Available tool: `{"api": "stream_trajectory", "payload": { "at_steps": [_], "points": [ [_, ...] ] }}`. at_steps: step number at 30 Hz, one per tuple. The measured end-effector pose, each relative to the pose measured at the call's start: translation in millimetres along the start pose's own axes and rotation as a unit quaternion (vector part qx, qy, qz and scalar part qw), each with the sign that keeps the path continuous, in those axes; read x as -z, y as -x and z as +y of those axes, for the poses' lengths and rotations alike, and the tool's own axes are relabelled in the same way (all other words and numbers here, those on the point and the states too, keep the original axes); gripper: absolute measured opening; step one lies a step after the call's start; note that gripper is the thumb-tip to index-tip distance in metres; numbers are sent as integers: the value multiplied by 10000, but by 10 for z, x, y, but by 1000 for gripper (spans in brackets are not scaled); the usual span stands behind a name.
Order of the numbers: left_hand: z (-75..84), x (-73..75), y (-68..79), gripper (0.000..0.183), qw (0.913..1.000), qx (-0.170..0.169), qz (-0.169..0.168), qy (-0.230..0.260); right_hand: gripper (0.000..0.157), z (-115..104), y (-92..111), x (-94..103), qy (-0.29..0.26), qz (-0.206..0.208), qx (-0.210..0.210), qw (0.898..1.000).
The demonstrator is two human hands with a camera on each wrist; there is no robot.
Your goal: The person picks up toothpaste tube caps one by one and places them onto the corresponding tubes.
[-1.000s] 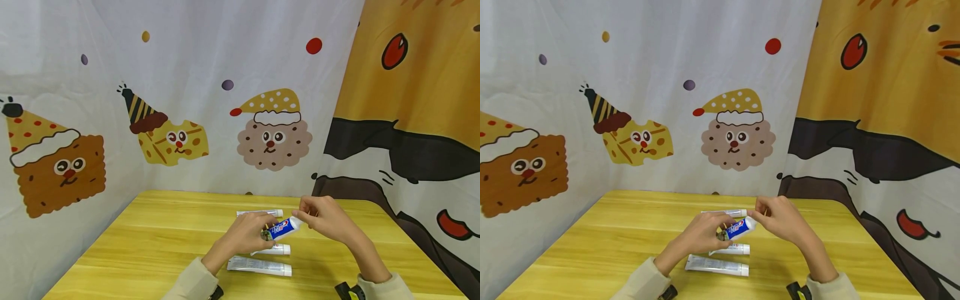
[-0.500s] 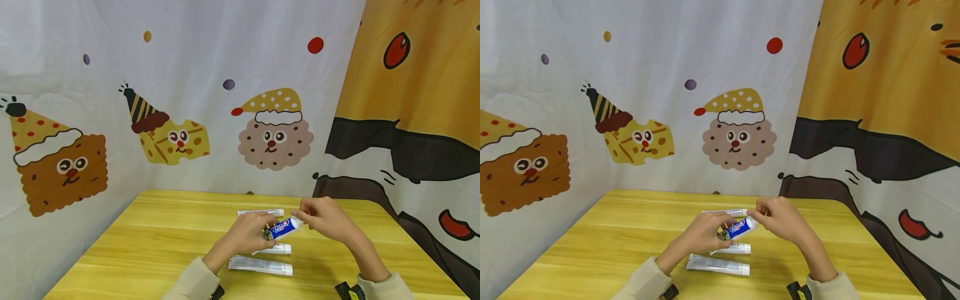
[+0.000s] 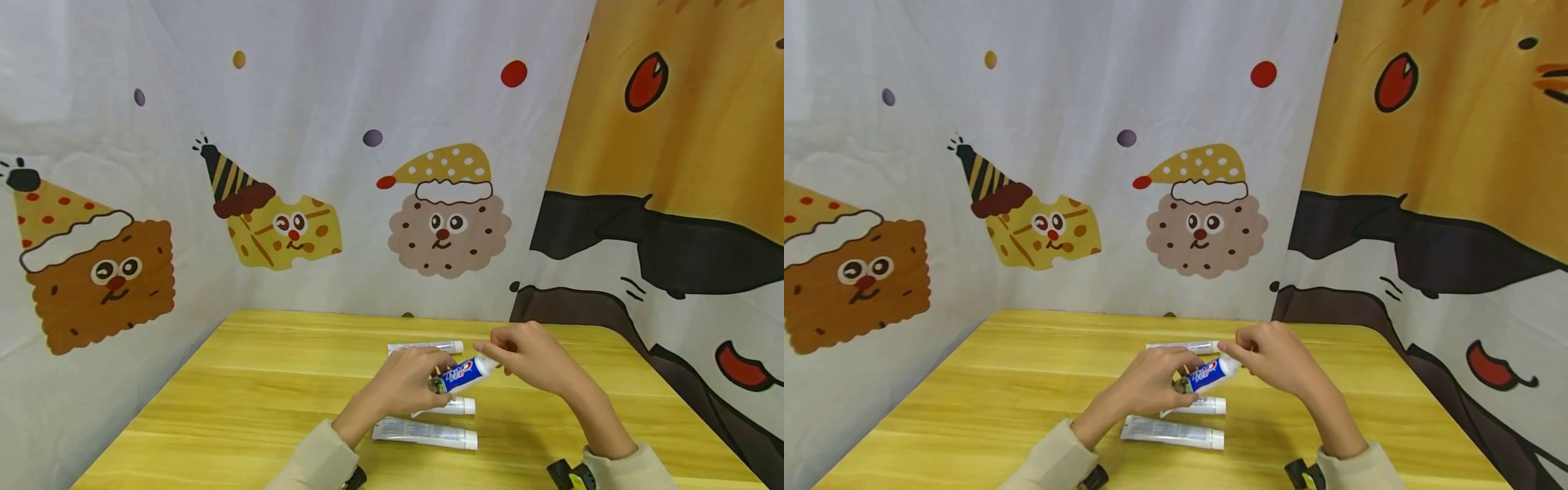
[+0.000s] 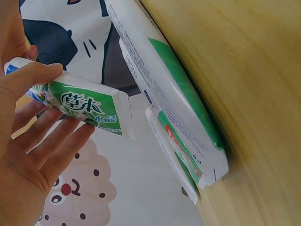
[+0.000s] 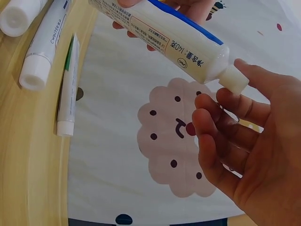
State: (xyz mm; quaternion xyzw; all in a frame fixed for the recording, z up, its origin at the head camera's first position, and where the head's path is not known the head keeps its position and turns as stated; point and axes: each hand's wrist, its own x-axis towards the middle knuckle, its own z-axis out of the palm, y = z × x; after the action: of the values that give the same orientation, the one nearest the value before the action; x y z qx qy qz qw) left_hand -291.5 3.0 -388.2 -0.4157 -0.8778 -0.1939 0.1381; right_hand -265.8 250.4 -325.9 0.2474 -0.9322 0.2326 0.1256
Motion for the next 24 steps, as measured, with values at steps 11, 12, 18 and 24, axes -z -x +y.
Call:
{"api": "stream_trajectory", "payload": {
  "at_steps": [11, 12, 18, 24],
  "points": [
    [-2, 5, 15, 44, 10000, 9, 58, 67, 33, -31, 43, 30, -339, -271, -104, 9990],
    [-2, 5, 16, 44, 10000, 5, 56, 64, 33, -31, 43, 29, -352, -288, -100, 9989],
    [0, 5, 21, 45, 9999, 3, 25, 109, 38, -22, 33, 21, -270, -298, -55, 9992],
    [3, 9, 12, 45, 9999, 3, -12, 135, 39, -13, 22, 20, -190, -314, 12, 9993]
  ]
}}
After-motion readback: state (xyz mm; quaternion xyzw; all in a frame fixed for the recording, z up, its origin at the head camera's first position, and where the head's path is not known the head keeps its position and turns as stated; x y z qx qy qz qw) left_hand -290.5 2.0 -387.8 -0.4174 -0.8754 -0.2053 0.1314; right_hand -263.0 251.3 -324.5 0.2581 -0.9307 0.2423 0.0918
